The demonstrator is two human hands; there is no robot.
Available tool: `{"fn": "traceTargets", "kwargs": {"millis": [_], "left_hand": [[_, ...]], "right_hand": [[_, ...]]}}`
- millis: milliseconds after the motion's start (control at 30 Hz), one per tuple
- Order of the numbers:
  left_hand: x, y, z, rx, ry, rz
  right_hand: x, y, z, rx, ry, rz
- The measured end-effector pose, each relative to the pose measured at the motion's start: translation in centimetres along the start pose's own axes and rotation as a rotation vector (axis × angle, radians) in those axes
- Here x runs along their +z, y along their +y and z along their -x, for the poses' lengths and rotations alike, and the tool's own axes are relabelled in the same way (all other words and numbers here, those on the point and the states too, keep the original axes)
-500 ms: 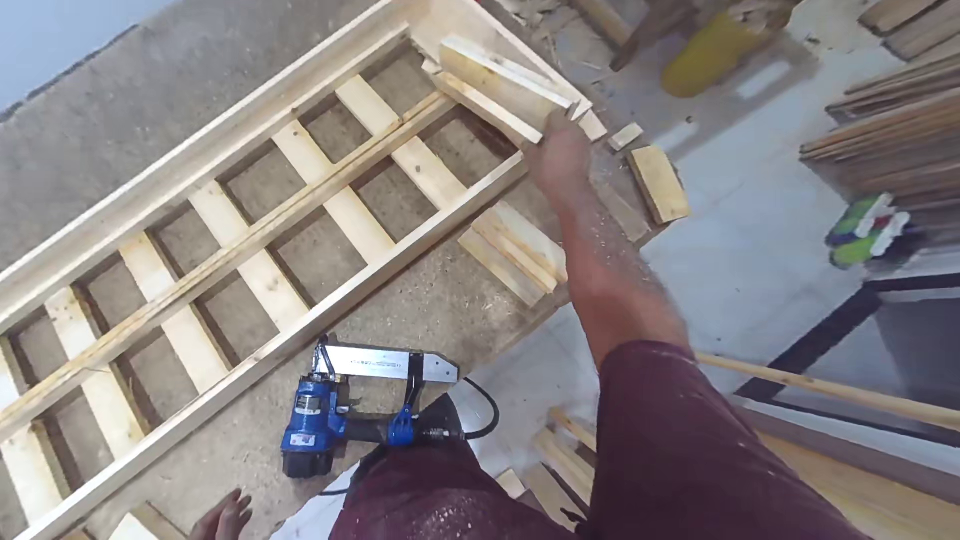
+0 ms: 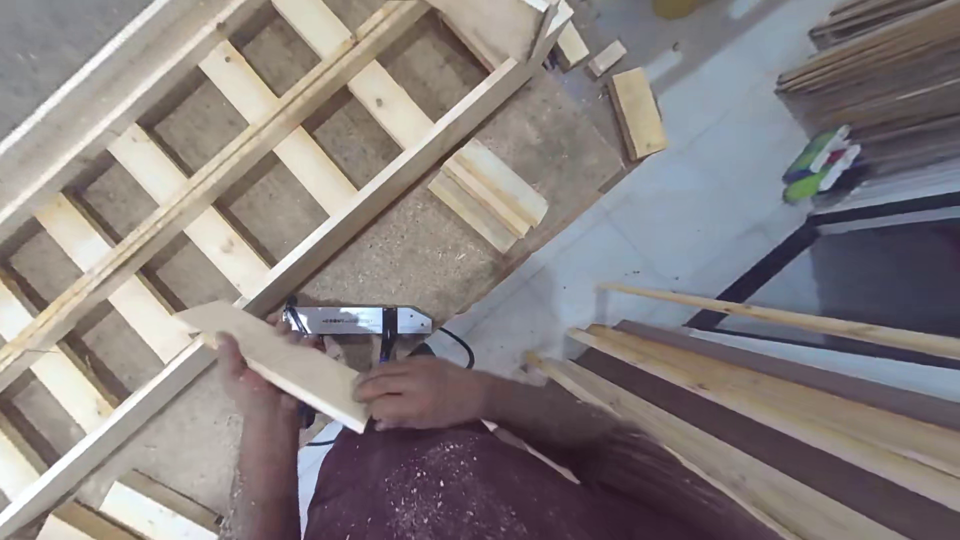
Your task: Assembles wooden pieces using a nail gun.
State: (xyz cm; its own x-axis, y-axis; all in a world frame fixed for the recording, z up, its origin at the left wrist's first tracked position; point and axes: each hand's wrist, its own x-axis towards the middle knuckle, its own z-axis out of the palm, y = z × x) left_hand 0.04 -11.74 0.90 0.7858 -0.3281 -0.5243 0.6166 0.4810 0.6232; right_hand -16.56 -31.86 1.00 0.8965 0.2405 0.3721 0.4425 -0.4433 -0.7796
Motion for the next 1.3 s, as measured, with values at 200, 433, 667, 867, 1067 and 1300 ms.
{"fn": "traceTargets", "kwargs": {"millis": [200,433,667,867,1067,1300], "left_hand": [[-6.5,4.8,3.4,0.266,-0.271,-0.097],[-10.1,6.3,8.4,0.462,-0.216,-0.177],[-10.4,7.1,11.3,0.736,-0.122,-0.412],[-11.6,7.5,16.7,0.797,-0.255,-0.374],[-18.3,8.8,21.4,0.949,-0.106,-0.706],[-23.2,8.5,24.5,0.973,-0.050,-0.889]], "right_hand": [[-15.9,20.3,3.6,1.069,0.255,0.551],[-19.8,21.5,3.3,1.266,0.180,0.509],[-0.3,2.1,-7.7,0.347,0.152,-0.178],[15.9,-8.2,-15.0,-0.044,-0.086,-0.348],[16.5,-12.9,-16.4,-0.115,-0.345,-0.369],[20.5,-18.8,-17.6,-0.151,-0.470,-0.413]]}}
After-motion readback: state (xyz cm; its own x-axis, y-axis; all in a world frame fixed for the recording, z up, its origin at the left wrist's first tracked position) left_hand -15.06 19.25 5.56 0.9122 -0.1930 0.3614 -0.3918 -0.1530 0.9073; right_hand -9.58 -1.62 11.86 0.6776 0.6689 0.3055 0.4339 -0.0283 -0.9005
